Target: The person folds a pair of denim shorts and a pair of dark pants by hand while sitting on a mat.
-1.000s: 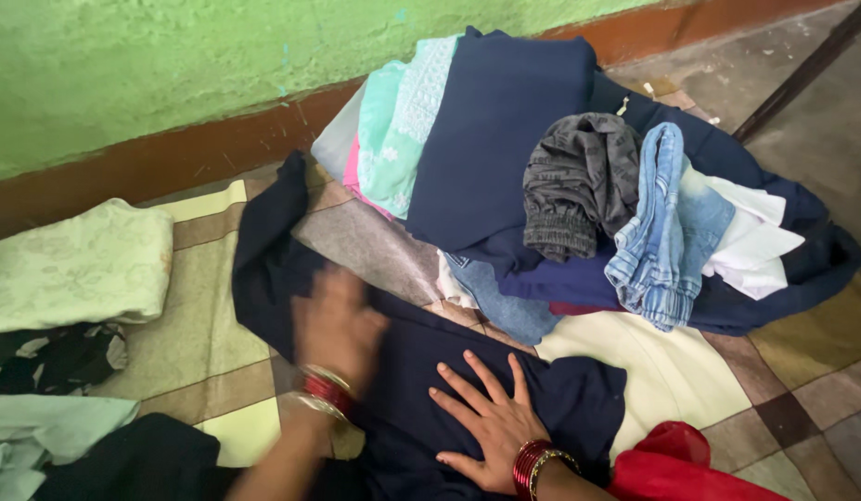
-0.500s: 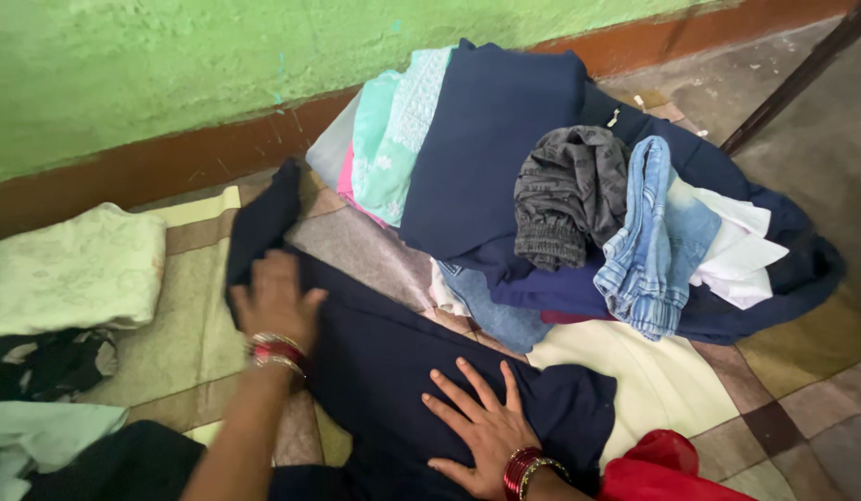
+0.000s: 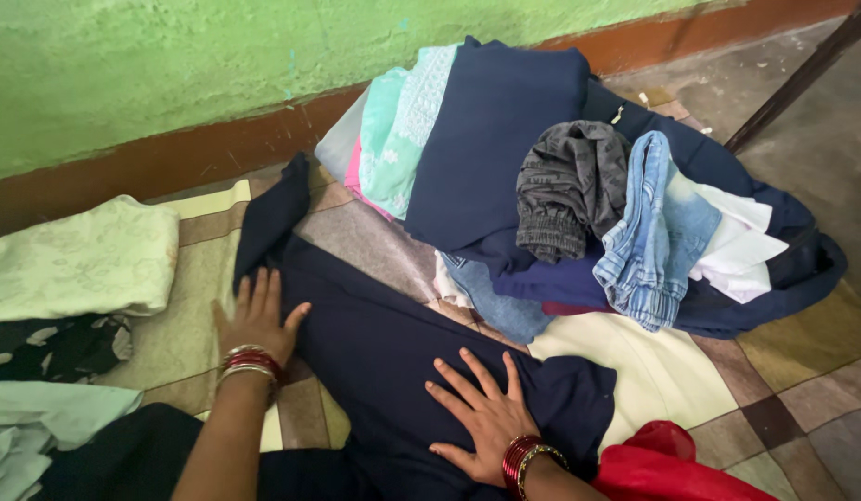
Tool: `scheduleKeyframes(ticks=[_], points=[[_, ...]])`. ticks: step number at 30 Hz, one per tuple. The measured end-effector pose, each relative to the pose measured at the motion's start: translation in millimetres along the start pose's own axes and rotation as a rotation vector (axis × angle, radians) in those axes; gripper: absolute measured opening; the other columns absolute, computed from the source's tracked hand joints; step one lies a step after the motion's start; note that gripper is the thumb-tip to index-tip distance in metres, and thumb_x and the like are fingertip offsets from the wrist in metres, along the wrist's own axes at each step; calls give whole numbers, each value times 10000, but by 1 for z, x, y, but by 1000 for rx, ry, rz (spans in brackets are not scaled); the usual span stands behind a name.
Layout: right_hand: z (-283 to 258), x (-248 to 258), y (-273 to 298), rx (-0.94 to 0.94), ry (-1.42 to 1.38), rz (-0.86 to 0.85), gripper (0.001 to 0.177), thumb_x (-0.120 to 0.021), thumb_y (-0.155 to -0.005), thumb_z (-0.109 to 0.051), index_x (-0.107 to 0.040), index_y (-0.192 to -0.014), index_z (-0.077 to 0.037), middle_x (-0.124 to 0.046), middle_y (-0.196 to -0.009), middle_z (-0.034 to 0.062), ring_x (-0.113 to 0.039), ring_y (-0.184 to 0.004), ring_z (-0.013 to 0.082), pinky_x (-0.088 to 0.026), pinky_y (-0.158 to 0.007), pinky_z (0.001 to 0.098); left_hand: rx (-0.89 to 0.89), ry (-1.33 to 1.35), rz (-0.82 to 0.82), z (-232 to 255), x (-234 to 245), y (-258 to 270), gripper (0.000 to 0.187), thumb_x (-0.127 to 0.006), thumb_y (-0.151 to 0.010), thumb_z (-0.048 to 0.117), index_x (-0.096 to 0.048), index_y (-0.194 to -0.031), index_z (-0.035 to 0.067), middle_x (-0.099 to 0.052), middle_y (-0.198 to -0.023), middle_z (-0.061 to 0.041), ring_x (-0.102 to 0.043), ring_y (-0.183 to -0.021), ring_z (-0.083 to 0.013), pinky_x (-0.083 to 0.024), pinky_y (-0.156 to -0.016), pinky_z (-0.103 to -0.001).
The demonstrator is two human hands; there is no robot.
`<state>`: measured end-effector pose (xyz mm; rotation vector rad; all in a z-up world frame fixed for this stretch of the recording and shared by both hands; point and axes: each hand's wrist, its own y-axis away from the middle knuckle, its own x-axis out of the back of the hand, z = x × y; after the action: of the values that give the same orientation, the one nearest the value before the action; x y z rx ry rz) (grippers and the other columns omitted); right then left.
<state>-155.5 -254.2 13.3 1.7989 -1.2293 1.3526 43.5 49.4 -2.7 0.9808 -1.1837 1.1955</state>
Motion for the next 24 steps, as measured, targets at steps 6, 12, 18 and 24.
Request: scheduleKeyframes(ticks=[6,12,18,24], points=[[0,1,1,3,30,24,781,-638,-850,-632,-488,-1467,-176,-281,-1618,85,-121,-1500,377,33,-1088,744,-484,164,-343,104,-6,112,791,-555,-938,508,-312,-1562,87,-216,-1669,-115,-155,-1541,-309,-80,-1189,-552],[-2,0,2,17,54,82,780,-624,-863,-652,-488,-1480,-196,-291,-1622,78,-136,-1496,376,18,-1098,731,-205,107,-144,30,4,76,680,-598,-889,483,-413,-1503,257,-303,-1638,41,-272,-1540,-210,-205,-1225,-533],[-2,-2,3,-50,11,-54,776,-607,-854,-648,-480,-1471,-195,-276,-1616,71,-121,-1496,372,29,-1101,733,-258,64,0,15,-6,79,617,-625,-894,149,-476,-1487,233,-309,-1629,-33,-303,-1465,-331,-265,-1124,-558],[-2,4,-7,-84,26,-123,836,-601,-852,-685,-494,-1497,-165,-325,-1627,102,-204,-1496,399,-101,-1103,668,-310,-60,142,42,33,84,729,-625,-650,23,-572,-1347,231,-520,-1421,-26,-438,-1359,-318,-352,-1142,-509]])
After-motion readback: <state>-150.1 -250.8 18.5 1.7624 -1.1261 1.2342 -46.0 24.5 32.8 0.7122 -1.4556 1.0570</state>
